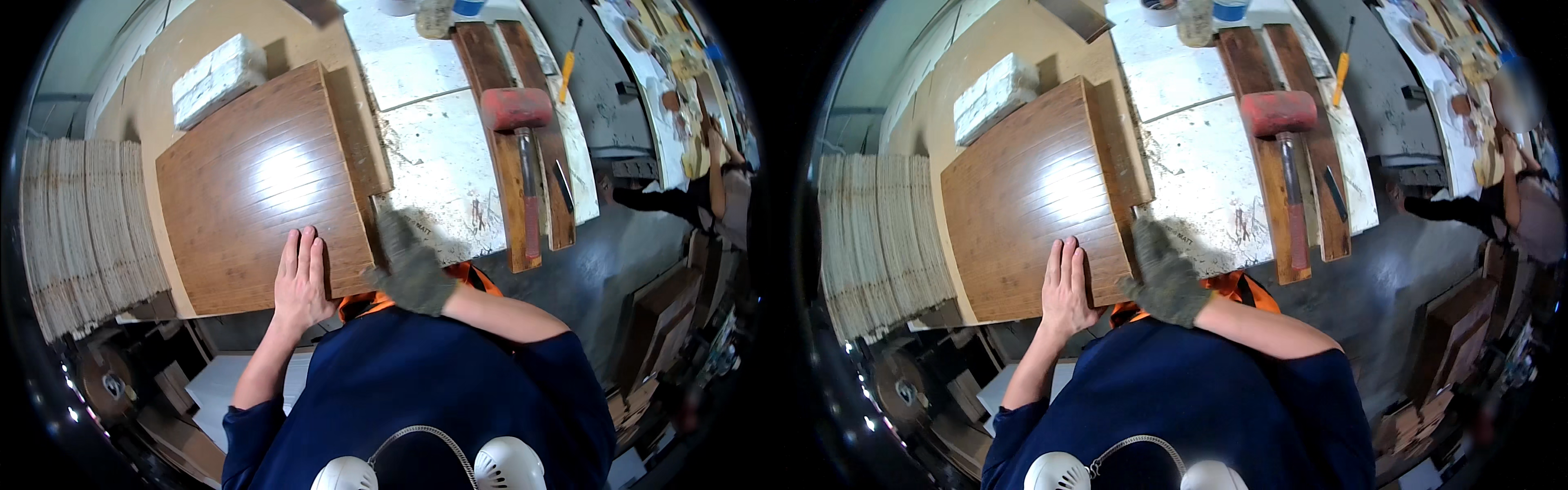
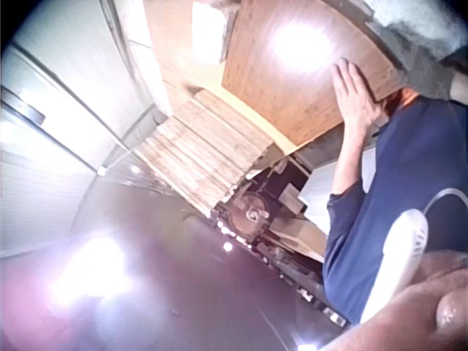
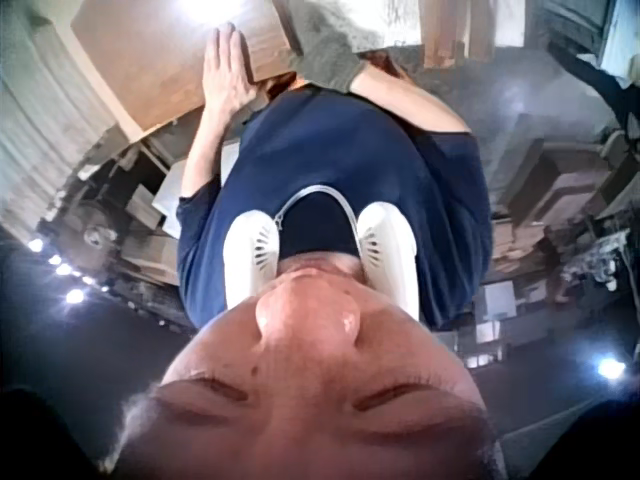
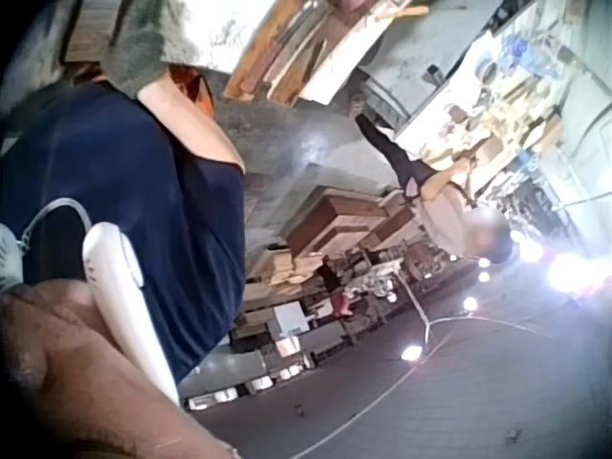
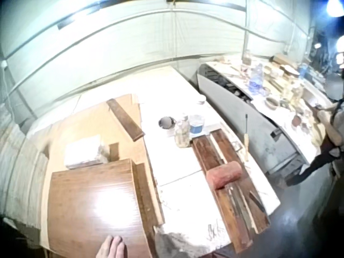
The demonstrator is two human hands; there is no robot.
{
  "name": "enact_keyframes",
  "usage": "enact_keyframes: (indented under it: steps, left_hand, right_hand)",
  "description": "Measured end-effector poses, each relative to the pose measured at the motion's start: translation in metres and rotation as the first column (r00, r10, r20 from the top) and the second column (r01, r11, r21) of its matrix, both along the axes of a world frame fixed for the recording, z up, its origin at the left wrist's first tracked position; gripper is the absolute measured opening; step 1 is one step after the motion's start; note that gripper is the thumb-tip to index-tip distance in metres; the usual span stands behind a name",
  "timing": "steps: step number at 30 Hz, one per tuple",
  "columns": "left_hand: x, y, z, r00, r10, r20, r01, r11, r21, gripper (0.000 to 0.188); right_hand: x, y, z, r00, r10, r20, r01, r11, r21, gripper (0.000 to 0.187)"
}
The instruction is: The person cleans the edges of a wood panel using a small handheld blade, applies a thin wood strip to the side, and scrapes away excess material along the joints.
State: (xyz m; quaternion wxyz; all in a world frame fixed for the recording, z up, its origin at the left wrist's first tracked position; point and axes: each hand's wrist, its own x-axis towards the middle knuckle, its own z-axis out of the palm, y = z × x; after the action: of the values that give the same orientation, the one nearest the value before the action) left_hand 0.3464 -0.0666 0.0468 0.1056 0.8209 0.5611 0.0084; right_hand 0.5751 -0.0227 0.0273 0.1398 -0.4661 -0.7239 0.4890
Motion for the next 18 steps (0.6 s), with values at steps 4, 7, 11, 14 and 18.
enact_keyframes:
  steps: [4, 7, 11, 14, 18]
  left_hand:
    - [0.000, 0.004, 0.009, 1.000, -0.005, -0.026, 0.003, 0.997, -0.078, 0.110]
    - [0.000, 0.002, 0.003, 1.000, -0.019, 0.002, 0.019, 0.998, -0.067, 0.106]
    - [0.001, 0.005, 0.006, 0.999, -0.029, 0.029, 0.031, 0.998, -0.062, 0.102]
    - [-0.002, 0.005, 0.006, 0.999, -0.044, 0.023, 0.045, 0.998, -0.047, 0.100]
    - [-0.003, 0.004, 0.003, 0.999, -0.033, 0.012, 0.033, 0.997, -0.071, 0.102]
  right_hand:
    - [-0.039, -0.011, -0.026, 0.993, -0.111, 0.048, 0.104, 0.985, 0.135, 0.085]
    - [-0.047, 0.032, -0.019, 0.980, -0.183, 0.081, 0.167, 0.971, 0.172, 0.079]
    - [-0.080, 0.069, -0.021, 0.934, -0.356, 0.022, 0.346, 0.920, 0.185, 0.077]
    - [-0.071, 0.028, -0.022, 0.949, -0.313, 0.028, 0.301, 0.932, 0.200, 0.080]
    - [-0.066, 0.017, -0.023, 0.964, -0.262, 0.047, 0.248, 0.947, 0.203, 0.083]
